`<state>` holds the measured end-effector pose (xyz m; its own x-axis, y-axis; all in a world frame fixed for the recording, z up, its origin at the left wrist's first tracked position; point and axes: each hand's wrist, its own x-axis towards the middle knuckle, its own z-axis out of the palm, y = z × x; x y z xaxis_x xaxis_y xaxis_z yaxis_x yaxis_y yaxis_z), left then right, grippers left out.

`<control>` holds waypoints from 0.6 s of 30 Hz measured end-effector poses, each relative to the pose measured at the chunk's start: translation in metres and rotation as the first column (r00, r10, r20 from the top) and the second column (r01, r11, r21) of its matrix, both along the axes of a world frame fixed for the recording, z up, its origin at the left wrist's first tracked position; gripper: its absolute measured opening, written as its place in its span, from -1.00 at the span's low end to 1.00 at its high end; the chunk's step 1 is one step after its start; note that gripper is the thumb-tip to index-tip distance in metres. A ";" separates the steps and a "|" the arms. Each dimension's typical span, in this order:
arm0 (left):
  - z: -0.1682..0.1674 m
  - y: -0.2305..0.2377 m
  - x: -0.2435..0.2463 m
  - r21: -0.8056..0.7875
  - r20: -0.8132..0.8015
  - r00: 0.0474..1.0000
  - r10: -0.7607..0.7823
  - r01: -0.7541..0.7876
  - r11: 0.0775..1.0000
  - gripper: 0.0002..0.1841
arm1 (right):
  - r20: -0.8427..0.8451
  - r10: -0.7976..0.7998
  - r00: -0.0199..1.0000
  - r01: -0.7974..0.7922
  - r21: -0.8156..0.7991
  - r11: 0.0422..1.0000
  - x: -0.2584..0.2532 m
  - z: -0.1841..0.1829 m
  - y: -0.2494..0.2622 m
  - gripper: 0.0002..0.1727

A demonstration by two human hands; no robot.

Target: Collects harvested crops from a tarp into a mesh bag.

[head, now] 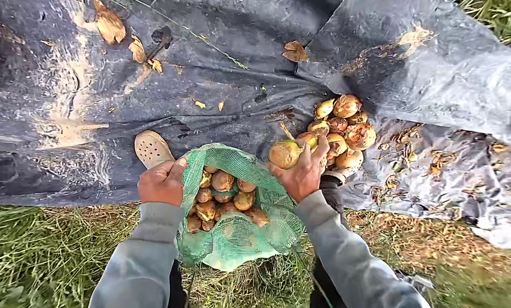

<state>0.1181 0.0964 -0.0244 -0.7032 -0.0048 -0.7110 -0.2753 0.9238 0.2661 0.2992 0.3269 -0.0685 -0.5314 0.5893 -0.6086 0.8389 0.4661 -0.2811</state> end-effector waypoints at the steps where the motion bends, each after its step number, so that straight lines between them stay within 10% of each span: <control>1: 0.000 0.001 0.002 0.004 0.004 1.000 0.000 0.000 1.000 -0.62 | -0.059 0.057 0.997 -0.063 -0.112 0.992 0.006 0.025 -0.011 0.09; 5: 0.000 0.006 -0.002 0.021 0.015 1.000 0.022 -0.023 1.000 -0.64 | 0.063 0.515 0.855 -0.388 -0.581 0.716 0.021 0.027 0.003 -0.35; 10: -0.006 0.002 0.012 0.040 0.019 0.999 -0.029 0.028 0.999 -0.68 | 0.458 0.394 0.797 -0.380 -0.127 0.916 0.015 -0.073 0.089 -0.09; 15: -0.008 0.007 0.014 -0.007 0.043 0.998 -0.034 0.035 0.999 -0.67 | 0.620 0.426 0.659 -0.355 -0.243 0.903 -0.003 -0.117 0.098 0.21; 18: -0.007 0.006 0.012 -0.021 0.026 0.999 -0.028 0.029 0.999 -0.66 | 0.473 0.405 0.782 -0.219 -0.401 0.890 -0.006 -0.107 0.134 0.00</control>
